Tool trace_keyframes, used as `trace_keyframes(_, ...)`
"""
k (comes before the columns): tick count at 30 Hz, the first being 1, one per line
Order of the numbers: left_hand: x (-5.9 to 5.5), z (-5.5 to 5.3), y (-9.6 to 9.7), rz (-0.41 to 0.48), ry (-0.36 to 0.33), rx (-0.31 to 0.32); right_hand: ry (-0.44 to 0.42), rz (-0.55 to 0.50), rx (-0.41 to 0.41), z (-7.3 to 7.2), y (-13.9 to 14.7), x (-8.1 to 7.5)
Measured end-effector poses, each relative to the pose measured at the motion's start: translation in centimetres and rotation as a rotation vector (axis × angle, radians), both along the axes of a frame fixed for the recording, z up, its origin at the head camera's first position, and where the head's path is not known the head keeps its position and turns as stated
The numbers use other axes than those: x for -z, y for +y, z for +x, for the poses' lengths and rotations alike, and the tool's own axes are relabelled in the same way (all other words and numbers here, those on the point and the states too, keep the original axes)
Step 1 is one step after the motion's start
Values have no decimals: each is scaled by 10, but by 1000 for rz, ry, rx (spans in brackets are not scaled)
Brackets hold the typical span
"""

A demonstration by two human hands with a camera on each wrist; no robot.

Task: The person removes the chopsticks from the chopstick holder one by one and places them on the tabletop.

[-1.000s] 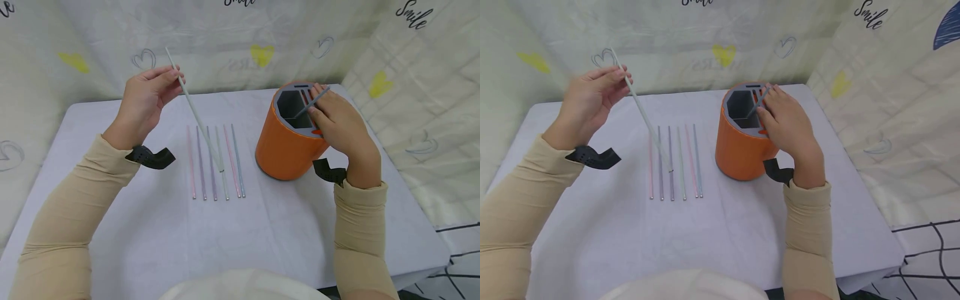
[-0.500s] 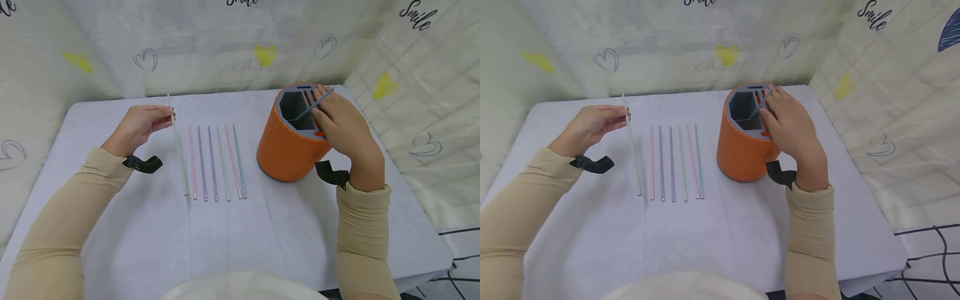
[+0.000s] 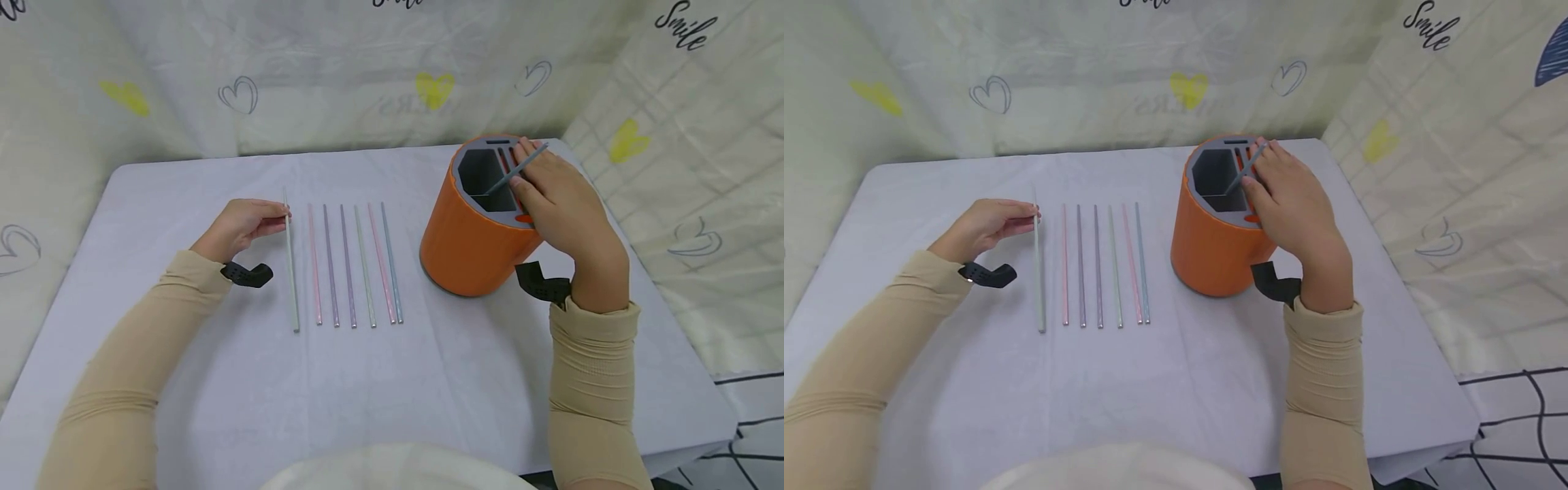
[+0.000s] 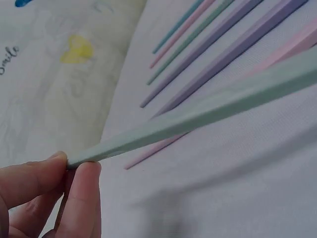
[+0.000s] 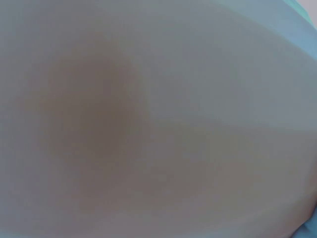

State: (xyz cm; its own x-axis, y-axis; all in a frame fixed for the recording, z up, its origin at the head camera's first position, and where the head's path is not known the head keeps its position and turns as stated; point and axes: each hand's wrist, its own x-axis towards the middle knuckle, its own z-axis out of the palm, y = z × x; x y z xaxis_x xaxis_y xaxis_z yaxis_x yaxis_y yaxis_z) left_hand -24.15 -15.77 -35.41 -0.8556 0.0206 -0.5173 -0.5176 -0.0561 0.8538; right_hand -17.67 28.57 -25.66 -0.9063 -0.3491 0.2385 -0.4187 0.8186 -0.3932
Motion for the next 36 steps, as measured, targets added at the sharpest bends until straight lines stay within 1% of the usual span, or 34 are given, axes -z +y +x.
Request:
trace_keyframes(3, 10, -5, 0, -13, -7, 8, 0, 6, -1, 0, 0, 0)
trace_keyframes(6, 18, -9, 0, -30, -11, 1, 1, 9, -1, -1, 1, -1)
trace_keyframes(8, 22, -11, 0, -53, -10, 18, 2, 6, 2, 0, 1, -1)
trace_keyframes(9, 25, -12, 0, -74, -7, 37, 0, 4, 6, 0, 1, -1)
trace_keyframes(12, 31, -14, 1, -128, -8, 68, -5, -10, 16, 2, 0, 0)
trace_keyframes(15, 34, -15, 5, -192, -2, 81, -11, -15, 18, 3, 0, 0)
trace_keyframes(19, 36, -17, 13, -275, 46, 72, -4, -18, 21, 3, 1, -1)
trace_keyframes(21, 36, -18, 15, -313, 64, 63, 0, -17, 24, 3, 2, 0)
trace_keyframes(23, 36, -19, 15, -349, 67, 48, -4, -15, 25, 4, 2, 0)
trace_keyframes(25, 35, -19, 14, -359, 68, 32, -6, -8, 22, 3, 2, 1)
trace_keyframes(27, 32, -18, 15, -342, 81, 18, -9, -1, 16, 3, 1, 1)
trace_keyframes(29, 25, -15, 21, -281, 115, 3, -12, 6, 10, 2, 1, 0)
trace_keyframes(30, 20, -13, 26, -240, 135, -6, -12, 9, 6, 1, 0, 0)
trace_keyframes(33, -2, -6, 48, -72, 236, -27, -10, 8, 4, 0, 0, -1)
trace_keyframes(36, -26, 0, 78, 95, 370, -2, -19, 13, 13, 1, 0, -3)
